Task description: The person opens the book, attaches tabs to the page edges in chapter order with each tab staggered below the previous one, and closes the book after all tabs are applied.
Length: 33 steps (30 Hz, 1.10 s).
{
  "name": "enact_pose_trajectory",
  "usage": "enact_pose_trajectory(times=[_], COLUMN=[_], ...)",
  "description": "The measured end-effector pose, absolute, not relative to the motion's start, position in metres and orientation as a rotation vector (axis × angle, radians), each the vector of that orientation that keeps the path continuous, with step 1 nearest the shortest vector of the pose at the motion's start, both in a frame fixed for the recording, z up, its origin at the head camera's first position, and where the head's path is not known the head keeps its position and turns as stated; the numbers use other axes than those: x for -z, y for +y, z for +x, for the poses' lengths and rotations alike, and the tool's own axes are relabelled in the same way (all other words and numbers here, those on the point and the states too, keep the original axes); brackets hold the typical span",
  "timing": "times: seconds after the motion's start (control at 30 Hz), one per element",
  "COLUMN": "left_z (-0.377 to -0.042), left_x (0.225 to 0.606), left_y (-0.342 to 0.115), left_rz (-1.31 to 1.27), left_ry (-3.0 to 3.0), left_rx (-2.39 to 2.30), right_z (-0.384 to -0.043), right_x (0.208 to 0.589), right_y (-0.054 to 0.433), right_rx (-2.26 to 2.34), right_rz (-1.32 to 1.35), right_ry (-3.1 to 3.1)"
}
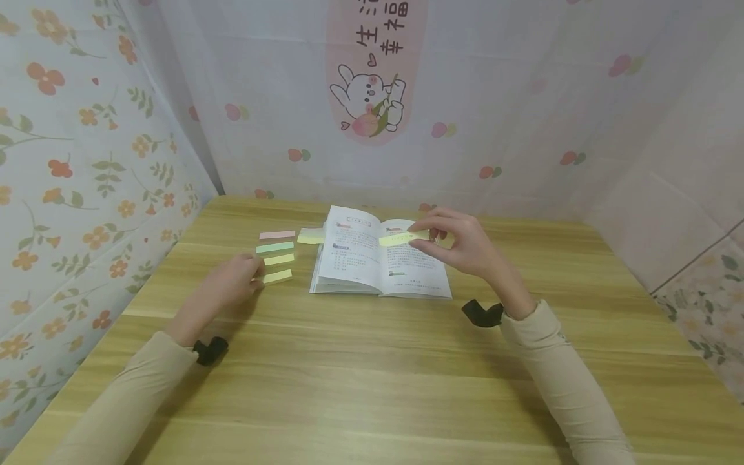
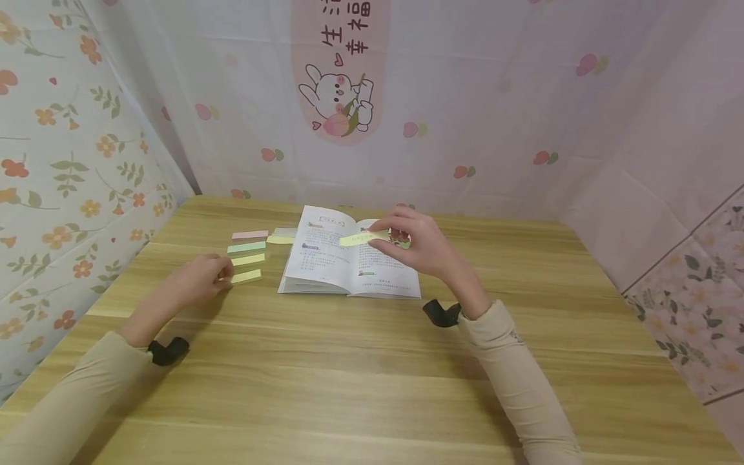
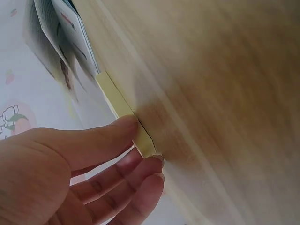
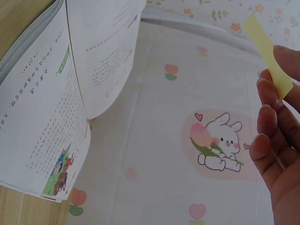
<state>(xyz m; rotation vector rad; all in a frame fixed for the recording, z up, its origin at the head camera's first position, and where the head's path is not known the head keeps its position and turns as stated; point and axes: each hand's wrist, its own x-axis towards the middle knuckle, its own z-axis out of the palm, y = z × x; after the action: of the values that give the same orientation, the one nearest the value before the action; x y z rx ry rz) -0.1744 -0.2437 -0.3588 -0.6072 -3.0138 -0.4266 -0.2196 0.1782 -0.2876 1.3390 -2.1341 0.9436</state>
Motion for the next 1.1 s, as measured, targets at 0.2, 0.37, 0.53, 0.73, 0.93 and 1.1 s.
enact_pose_trajectory(times=[0.2,0.37,0.53,0.73,0.93,1.1], left_z=[-0.173,-0.173,-0.172,-0.172,-0.173,-0.177], left_x=[0.355,0.348,0.341,0.333,0.325,0.315], left_y=[-0.243,-0.241,-0.237,-0.228,-0.215,-0.202], left_rz=[-0.576,-0.557,-0.542,-0.472,-0.492,-0.476], left_ry=[-3.041,-3.03,-2.999,-2.949,-2.876,-2.887], left_rx=[0.439,0.517,0.525,0.564,0.574,0.575], right_z=[-0.22,-0.221,-0.222,-0.223,-0.224,-0.224], right_x=[0.288,0.289,0.288,0.289,0.288,0.288], right_y=[0.179,0.18,0.181,0.182,0.183,0.185], right_rx=[-0.942,-0.934,-0.93,-0.932,-0.924,-0.913], right_rz=[1.346,1.334,1.323,1.309,1.297,1.281], right_ry=[-2.13,-2.143,-2.15,-2.169,-2.195,-2.226])
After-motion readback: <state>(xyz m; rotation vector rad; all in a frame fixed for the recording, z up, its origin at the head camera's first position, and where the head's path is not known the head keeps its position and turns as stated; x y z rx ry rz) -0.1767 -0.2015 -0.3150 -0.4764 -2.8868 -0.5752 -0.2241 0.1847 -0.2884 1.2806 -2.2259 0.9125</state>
